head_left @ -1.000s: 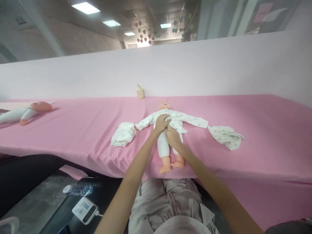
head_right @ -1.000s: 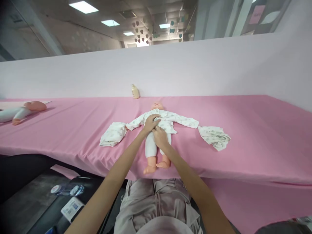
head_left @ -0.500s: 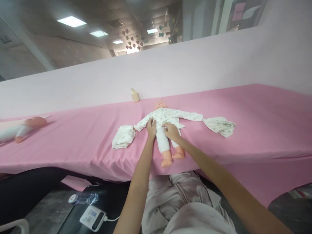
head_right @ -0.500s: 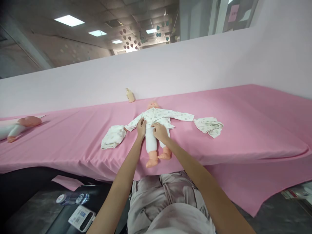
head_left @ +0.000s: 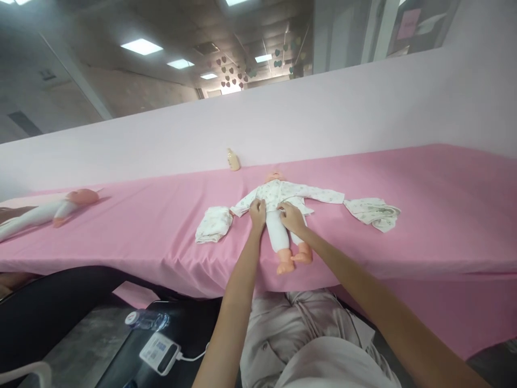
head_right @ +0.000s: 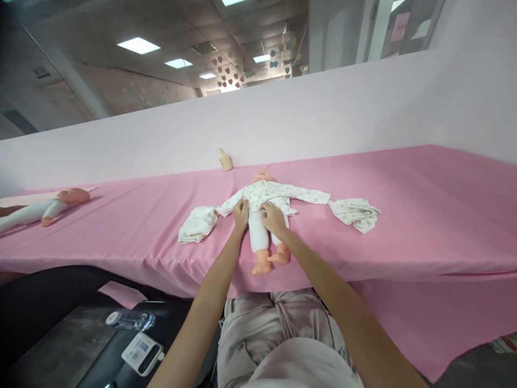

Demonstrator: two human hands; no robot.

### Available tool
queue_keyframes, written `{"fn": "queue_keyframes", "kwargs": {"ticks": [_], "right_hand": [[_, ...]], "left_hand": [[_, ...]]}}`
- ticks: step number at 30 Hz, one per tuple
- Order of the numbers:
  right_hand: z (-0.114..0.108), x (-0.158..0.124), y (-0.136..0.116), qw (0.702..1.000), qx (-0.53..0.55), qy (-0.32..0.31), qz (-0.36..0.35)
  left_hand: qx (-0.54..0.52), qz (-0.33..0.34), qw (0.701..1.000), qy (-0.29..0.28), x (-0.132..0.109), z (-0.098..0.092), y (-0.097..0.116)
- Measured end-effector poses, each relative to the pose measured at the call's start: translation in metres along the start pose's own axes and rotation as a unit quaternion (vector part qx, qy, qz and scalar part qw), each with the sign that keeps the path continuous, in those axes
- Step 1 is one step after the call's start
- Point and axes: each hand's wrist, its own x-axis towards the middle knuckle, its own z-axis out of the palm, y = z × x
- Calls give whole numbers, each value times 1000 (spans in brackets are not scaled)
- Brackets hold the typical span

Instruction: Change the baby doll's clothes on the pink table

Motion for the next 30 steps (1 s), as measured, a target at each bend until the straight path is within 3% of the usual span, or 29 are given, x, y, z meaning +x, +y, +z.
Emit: {"fn": "queue_keyframes", "kwargs": {"ticks": [5, 10, 18, 25, 30], "right_hand": [[1, 1, 3, 1000, -7, 10, 11], [0, 1, 4, 1000, -17, 2, 11], [-3, 2, -2, 998, -50, -23, 20], [-5, 2, -13, 989, -94, -44, 101], [-18, 55, -11, 979, -108, -72, 160]], "left_hand": [[69, 90, 993, -15, -8, -8, 12], [111, 116, 987, 9, -9, -9, 15], [140, 32, 987, 74, 1, -2, 2], [124, 19, 990, 59, 3, -2, -5], [110, 14, 992, 57, 2, 0, -6]]}}
